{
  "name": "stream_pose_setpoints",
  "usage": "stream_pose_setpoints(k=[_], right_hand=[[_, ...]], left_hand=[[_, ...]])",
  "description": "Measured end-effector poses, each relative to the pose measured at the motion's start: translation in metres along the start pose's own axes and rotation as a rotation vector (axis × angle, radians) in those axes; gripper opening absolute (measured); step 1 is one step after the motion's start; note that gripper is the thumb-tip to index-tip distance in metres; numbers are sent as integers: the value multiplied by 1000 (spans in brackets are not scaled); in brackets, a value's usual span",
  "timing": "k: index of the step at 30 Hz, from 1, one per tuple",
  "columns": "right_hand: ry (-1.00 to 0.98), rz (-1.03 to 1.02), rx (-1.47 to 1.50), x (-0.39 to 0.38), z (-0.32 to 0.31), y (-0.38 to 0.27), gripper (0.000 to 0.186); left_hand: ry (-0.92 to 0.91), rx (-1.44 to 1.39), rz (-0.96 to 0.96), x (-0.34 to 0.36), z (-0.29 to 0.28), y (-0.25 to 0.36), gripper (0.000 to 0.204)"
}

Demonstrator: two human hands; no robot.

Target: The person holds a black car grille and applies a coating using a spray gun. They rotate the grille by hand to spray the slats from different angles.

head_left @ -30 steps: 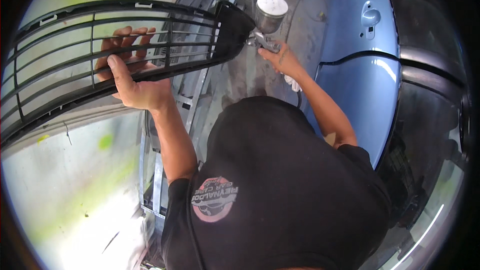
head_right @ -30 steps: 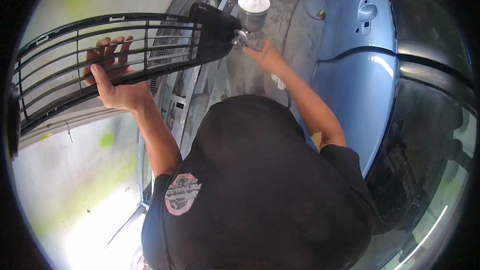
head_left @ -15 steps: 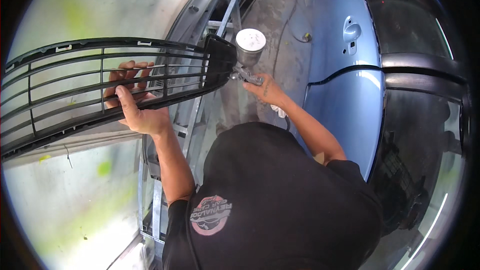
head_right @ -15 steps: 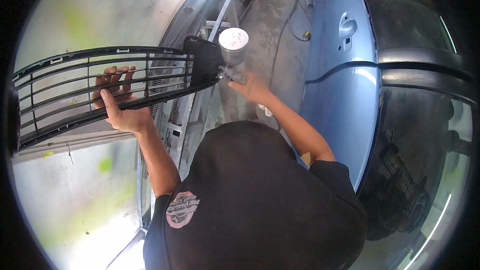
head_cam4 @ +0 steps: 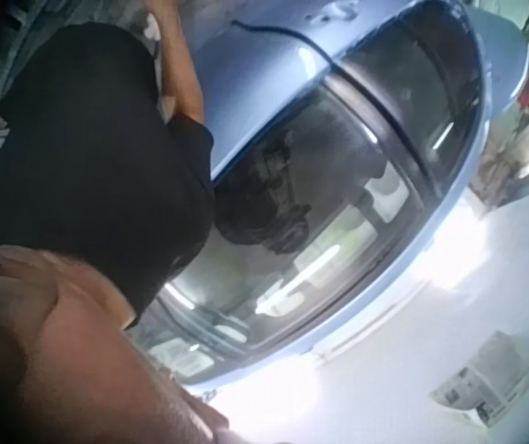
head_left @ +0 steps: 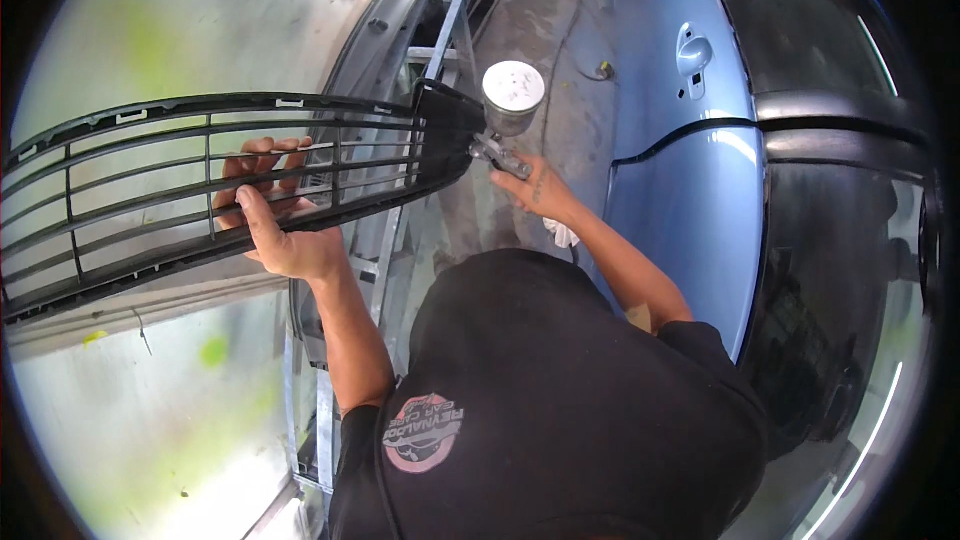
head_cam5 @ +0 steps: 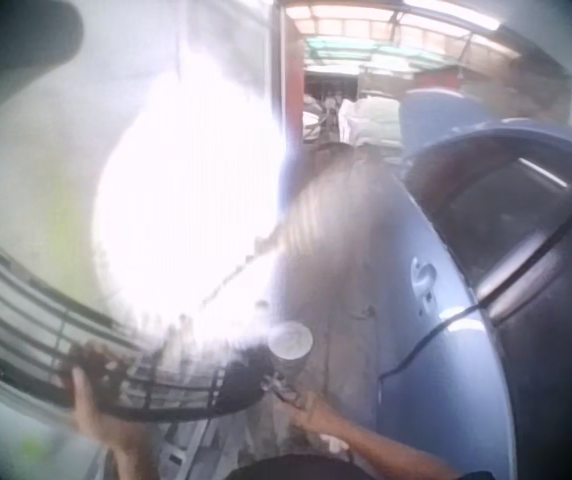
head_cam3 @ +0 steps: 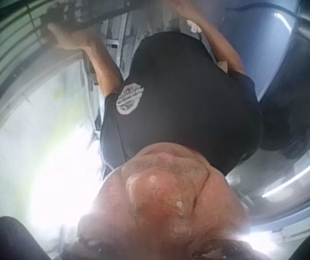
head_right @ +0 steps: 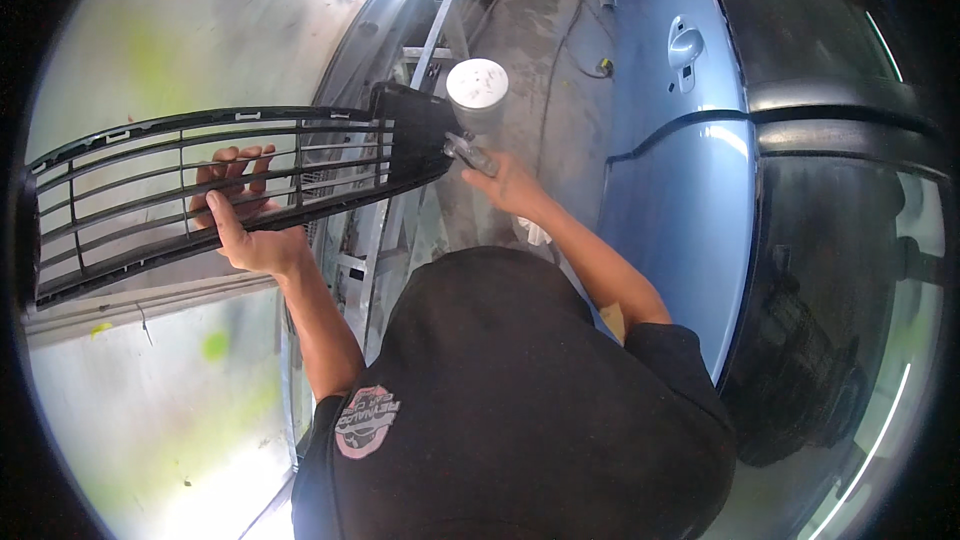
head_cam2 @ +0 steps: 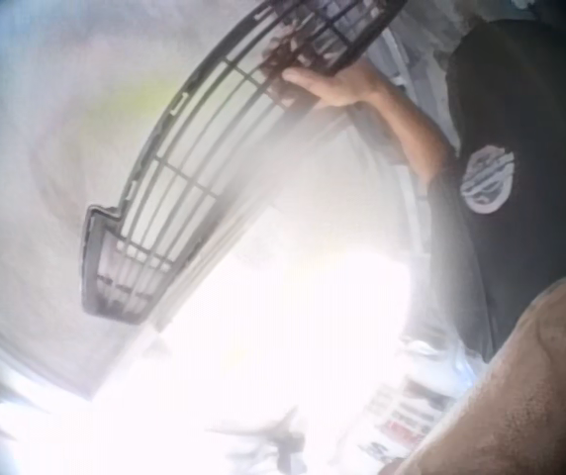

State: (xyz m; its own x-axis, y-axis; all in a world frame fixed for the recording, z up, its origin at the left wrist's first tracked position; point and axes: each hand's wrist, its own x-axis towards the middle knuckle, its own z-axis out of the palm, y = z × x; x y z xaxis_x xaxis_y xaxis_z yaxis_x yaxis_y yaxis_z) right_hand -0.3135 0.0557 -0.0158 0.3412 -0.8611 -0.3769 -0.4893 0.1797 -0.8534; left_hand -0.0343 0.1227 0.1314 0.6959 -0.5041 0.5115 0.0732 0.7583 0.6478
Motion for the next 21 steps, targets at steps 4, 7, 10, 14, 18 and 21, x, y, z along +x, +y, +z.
stream_pose_setpoints(k=[4, 7, 10, 14, 18, 21], right_hand=[[22, 23, 14, -9, 5, 7, 62], [80, -57, 23, -13, 12, 16, 52], [172, -139, -41, -15, 23, 26, 44], [112, -103, 24, -32, 27, -5, 42], [170, -200, 27, -34, 27, -9, 42], [205, -226, 19, -38, 32, -12, 47]], left_hand=[[-44, 25, -11, 0, -2, 4, 21], [-59, 32, -22, -1, -7, 6, 21], [-55, 40, -56, -4, -14, 7, 22], [-110, 16, -42, -2, -28, 8, 18], [-83, -27, -25, -7, -22, 10, 21], [-107, -41, -30, -7, -26, 12, 20]])
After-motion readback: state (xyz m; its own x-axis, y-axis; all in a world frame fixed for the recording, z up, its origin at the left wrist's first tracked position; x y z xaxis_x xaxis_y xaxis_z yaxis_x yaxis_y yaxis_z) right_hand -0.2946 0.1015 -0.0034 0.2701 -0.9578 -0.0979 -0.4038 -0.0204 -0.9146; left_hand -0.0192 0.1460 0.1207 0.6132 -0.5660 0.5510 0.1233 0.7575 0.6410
